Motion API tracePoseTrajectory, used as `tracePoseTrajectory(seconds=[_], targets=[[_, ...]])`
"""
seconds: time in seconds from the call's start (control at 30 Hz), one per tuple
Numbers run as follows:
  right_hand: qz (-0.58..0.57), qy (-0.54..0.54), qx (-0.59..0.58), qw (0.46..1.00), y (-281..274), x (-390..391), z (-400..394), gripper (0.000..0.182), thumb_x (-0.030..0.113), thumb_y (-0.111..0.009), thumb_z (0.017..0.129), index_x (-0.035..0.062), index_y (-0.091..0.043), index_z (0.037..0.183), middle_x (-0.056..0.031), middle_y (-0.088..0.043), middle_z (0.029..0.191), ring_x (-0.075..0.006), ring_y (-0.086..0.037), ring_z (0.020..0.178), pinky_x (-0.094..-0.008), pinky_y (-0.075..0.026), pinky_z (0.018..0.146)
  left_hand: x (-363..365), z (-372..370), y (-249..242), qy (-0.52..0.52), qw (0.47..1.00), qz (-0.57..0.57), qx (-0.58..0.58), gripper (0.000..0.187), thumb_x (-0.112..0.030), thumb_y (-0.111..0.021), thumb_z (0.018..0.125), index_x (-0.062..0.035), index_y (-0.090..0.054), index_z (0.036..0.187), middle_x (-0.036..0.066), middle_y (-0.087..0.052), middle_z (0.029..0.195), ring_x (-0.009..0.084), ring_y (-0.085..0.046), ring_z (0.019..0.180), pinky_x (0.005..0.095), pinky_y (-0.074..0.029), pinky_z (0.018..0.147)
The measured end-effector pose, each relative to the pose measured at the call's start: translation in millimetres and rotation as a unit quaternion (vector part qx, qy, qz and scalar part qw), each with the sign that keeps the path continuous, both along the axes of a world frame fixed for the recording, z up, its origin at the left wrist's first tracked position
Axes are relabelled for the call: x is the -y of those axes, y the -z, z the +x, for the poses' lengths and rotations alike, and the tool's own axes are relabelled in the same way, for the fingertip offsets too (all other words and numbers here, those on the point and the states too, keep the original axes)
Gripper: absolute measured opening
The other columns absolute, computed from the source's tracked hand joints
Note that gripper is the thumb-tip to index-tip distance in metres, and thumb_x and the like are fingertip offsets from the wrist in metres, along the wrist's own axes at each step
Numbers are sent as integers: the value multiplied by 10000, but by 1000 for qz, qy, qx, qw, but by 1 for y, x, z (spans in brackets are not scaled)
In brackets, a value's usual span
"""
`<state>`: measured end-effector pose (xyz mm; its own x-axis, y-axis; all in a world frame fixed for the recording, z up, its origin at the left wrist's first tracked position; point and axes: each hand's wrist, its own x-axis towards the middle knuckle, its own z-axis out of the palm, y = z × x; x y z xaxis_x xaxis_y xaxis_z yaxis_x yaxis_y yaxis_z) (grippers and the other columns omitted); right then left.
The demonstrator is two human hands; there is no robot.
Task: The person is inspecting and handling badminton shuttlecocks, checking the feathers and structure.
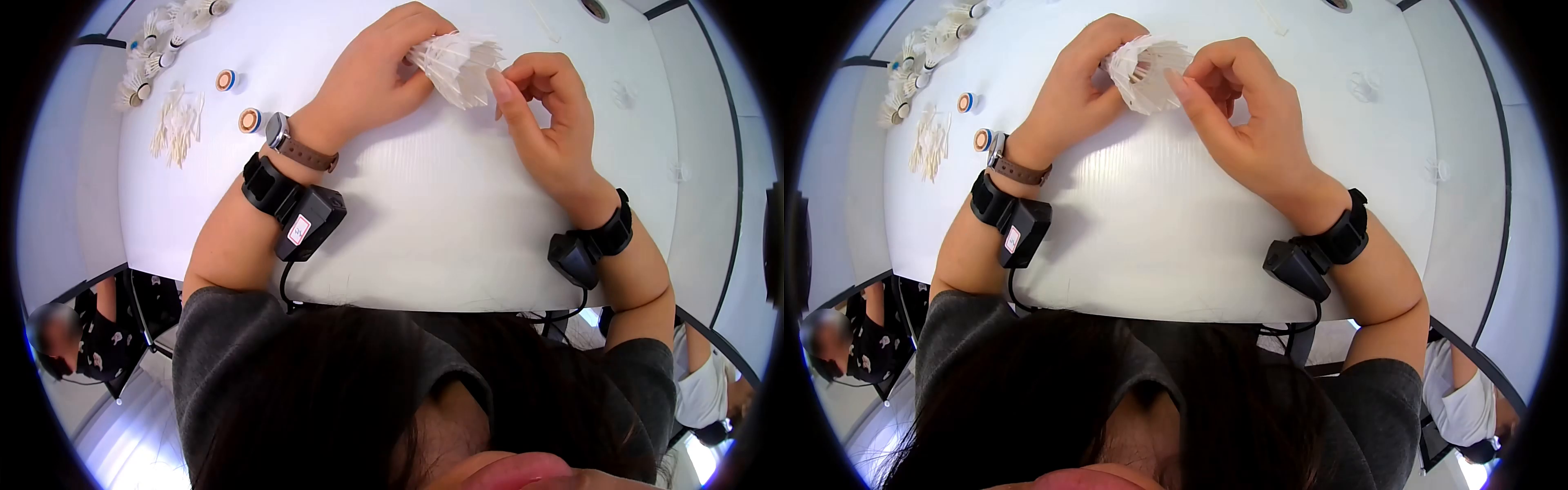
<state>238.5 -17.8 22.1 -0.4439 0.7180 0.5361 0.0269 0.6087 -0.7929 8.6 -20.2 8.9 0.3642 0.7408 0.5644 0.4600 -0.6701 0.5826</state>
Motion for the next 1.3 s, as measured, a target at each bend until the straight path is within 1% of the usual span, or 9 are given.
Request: tracePoseTrajectory(seconds=[0.23, 0.4, 0.5, 0.73, 0.9, 1.03, 1.1, 1.2, 1.3], targets=[[13, 2, 8, 1000, 0, -1, 0, 166, 75, -719, 923, 53, -563, 977, 17, -580, 746, -38, -488, 618, -197, -383, 548, 2, 1, -2, -10, 1000, -25, 2, 318, -1, -681, 806, -16, -615, 1116, 77, -627, 1124, 228, -605, 1015, 321, -501, 885], [11, 4, 8, 1000, 2, -2, 0, 170, 65, -713, 920, 52, -559, 989, 20, -572, 740, -42, -487, 622, -199, -381, 548, 0, -1, -1, -9, 1000, 2, -3, 339, -2, -687, 800, -23, -607, 1129, 76, -623, 1134, 229, -604, 1032, 322, -499, 903], [8, 3, 8, 1000, 1, -2, -1, 172, 58, -707, 919, 52, -555, 1001, 22, -570, 736, -45, -487, 624, -200, -382, 552, 2, 0, 0, -6, 999, -23, 24, 367, -3, -690, 796, -29, -598, 1151, 73, -618, 1147, 232, -604, 1046, 324, -495, 921], [3, 7, 12, 1000, 2, -3, 0, 192, 52, -699, 919, 53, -542, 1028, 19, -571, 739, -48, -486, 625, -200, -383, 556, 1, -2, 2, 17, 999, -21, 26, 384, 0, -682, 796, -35, -592, 1168, 73, -614, 1154, 232, -599, 1055, 324, -488, 937], [24, 3, 9, 1000, 4, -4, 1, 234, 29, -692, 917, 58, -522, 1075, 16, -576, 745, -49, -488, 627, -204, -379, 556, -2, -3, 5, 36, 999, -1, 28, 389, 1, -686, 788, -33, -594, 1164, 74, -613, 1150, 229, -594, 1037, 320, -480, 929], [18, 4, -6, 1000, 4, -3, -2, 283, 8, -688, 914, 66, -501, 1120, 9, -594, 772, -49, -499, 634, -207, -376, 557, 0, -2, 3, 35, 999, -20, 21, 382, -5, -695, 785, -32, -596, 1153, 69, -609, 1130, 224, -589, 1013, 312, -478, 909], [12, 3, -3, 1000, 3, -2, 0, 298, 4, -684, 917, 67, -500, 1143, 0, -609, 798, -50, -516, 644, -207, -383, 559, -1, -2, 3, 36, 999, -15, 21, 379, -14, -702, 786, -30, -595, 1149, 65, -605, 1115, 221, -585, 1000, 309, -478, 900], [18, 6, -3, 1000, 2, -2, -1, 318, 2, -682, 922, 67, -504, 1177, -11, -624, 828, -56, -541, 659, -207, -394, 563, 1, -2, 2, 38, 998, -38, 22, 381, -35, -712, 790, -28, -592, 1152, 63, -598, 1100, 218, -584, 983, 307, -480, 886], [33, 11, 7, 999, 2, -2, 0, 346, -1, -680, 925, 64, -510, 1219, -23, -635, 846, -64, -560, 671, -206, -406, 568, -2, -3, 5, 46, 998, -25, 26, 388, -63, -726, 795, -28, -593, 1158, 59, -593, 1098, 204, -582, 972, 297, -483, 858]])
